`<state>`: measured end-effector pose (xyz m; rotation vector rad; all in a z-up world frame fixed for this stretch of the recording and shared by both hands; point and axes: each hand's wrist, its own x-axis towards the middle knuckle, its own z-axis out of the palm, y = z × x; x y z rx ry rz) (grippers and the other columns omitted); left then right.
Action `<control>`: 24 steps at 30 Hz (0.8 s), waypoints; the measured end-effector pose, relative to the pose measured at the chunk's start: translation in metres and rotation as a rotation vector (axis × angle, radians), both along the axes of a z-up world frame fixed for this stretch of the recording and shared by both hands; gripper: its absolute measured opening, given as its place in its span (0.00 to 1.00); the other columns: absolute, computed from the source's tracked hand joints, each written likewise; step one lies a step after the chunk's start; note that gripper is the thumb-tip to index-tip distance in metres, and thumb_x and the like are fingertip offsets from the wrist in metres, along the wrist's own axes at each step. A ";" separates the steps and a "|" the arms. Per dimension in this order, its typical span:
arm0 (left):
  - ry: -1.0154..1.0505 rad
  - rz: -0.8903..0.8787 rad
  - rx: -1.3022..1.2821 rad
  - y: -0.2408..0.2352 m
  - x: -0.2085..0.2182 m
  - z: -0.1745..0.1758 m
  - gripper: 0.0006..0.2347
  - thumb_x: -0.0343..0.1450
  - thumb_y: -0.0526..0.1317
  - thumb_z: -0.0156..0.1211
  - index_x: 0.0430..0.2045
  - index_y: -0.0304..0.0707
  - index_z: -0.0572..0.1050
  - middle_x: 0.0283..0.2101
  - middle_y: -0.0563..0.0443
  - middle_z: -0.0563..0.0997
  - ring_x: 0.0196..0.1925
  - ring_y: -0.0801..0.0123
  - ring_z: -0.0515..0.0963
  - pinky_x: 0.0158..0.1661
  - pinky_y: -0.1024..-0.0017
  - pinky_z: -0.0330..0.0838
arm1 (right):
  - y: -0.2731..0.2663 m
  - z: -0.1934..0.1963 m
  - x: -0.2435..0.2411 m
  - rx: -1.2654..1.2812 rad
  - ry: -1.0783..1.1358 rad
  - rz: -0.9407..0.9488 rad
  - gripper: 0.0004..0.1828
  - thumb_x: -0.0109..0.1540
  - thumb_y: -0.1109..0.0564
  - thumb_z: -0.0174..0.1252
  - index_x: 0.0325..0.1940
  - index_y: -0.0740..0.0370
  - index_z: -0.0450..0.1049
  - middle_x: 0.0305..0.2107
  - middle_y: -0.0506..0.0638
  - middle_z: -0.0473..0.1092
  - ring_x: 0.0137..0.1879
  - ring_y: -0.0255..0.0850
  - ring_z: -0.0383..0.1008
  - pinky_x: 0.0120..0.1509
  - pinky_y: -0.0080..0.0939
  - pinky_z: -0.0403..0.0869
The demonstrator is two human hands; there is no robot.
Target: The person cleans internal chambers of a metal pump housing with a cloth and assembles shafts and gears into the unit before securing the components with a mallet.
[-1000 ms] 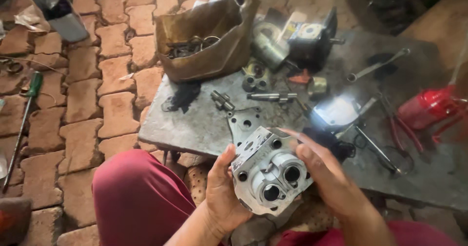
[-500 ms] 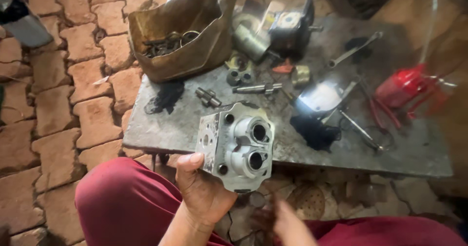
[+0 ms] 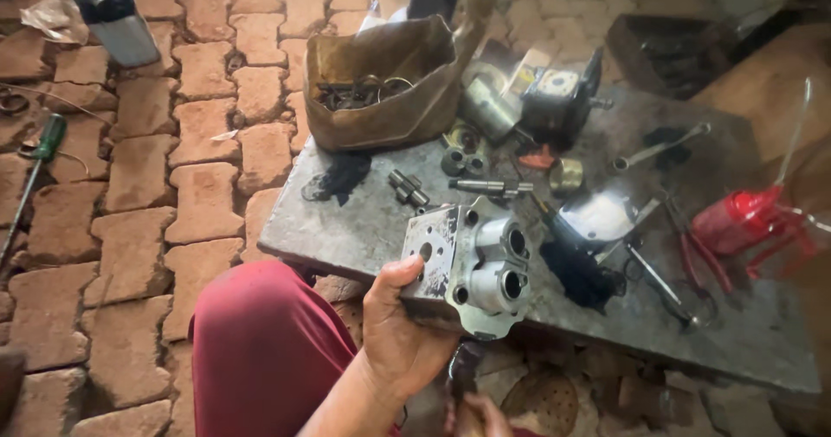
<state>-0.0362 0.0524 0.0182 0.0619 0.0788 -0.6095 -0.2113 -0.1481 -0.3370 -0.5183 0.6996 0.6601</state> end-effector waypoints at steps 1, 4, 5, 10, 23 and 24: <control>-0.012 -0.001 -0.006 0.003 0.001 0.001 0.23 0.70 0.48 0.57 0.57 0.35 0.72 0.51 0.45 0.83 0.51 0.57 0.82 0.56 0.57 0.73 | -0.010 0.002 0.002 -0.022 0.003 0.050 0.18 0.60 0.50 0.57 0.54 0.54 0.72 0.31 0.57 0.75 0.35 0.48 0.77 0.44 0.48 0.76; -0.010 0.043 0.000 0.006 0.003 0.002 0.23 0.70 0.47 0.56 0.57 0.35 0.71 0.50 0.45 0.83 0.51 0.58 0.83 0.55 0.57 0.74 | -0.039 0.028 0.004 -0.197 0.024 -0.002 0.18 0.60 0.50 0.57 0.54 0.54 0.72 0.31 0.57 0.74 0.35 0.48 0.77 0.44 0.48 0.76; -0.005 0.065 0.008 0.006 0.004 0.002 0.23 0.70 0.48 0.56 0.57 0.35 0.71 0.50 0.45 0.83 0.51 0.58 0.83 0.55 0.57 0.75 | -0.049 0.043 0.008 -0.243 0.016 -0.037 0.18 0.61 0.50 0.56 0.54 0.54 0.72 0.32 0.57 0.74 0.35 0.48 0.77 0.44 0.48 0.76; 0.035 0.183 0.007 0.002 0.006 -0.003 0.20 0.72 0.47 0.58 0.56 0.37 0.74 0.48 0.46 0.83 0.48 0.60 0.83 0.52 0.61 0.75 | -0.075 0.132 0.036 -0.505 -0.149 -0.268 0.19 0.61 0.50 0.56 0.55 0.54 0.71 0.32 0.58 0.74 0.35 0.48 0.77 0.43 0.48 0.76; 0.077 0.078 0.059 -0.012 -0.001 0.002 0.19 0.69 0.47 0.58 0.51 0.36 0.75 0.46 0.47 0.84 0.47 0.60 0.83 0.52 0.59 0.75 | -0.102 0.377 0.094 -0.947 -0.990 -0.677 0.19 0.63 0.50 0.55 0.57 0.55 0.70 0.32 0.58 0.74 0.35 0.48 0.77 0.42 0.49 0.77; 0.071 0.071 0.058 -0.012 -0.001 0.001 0.20 0.69 0.47 0.58 0.52 0.35 0.74 0.47 0.47 0.83 0.48 0.59 0.83 0.52 0.59 0.75 | -0.099 0.387 0.099 -0.961 -1.025 -0.681 0.19 0.63 0.50 0.55 0.57 0.55 0.70 0.32 0.58 0.74 0.35 0.48 0.77 0.42 0.49 0.77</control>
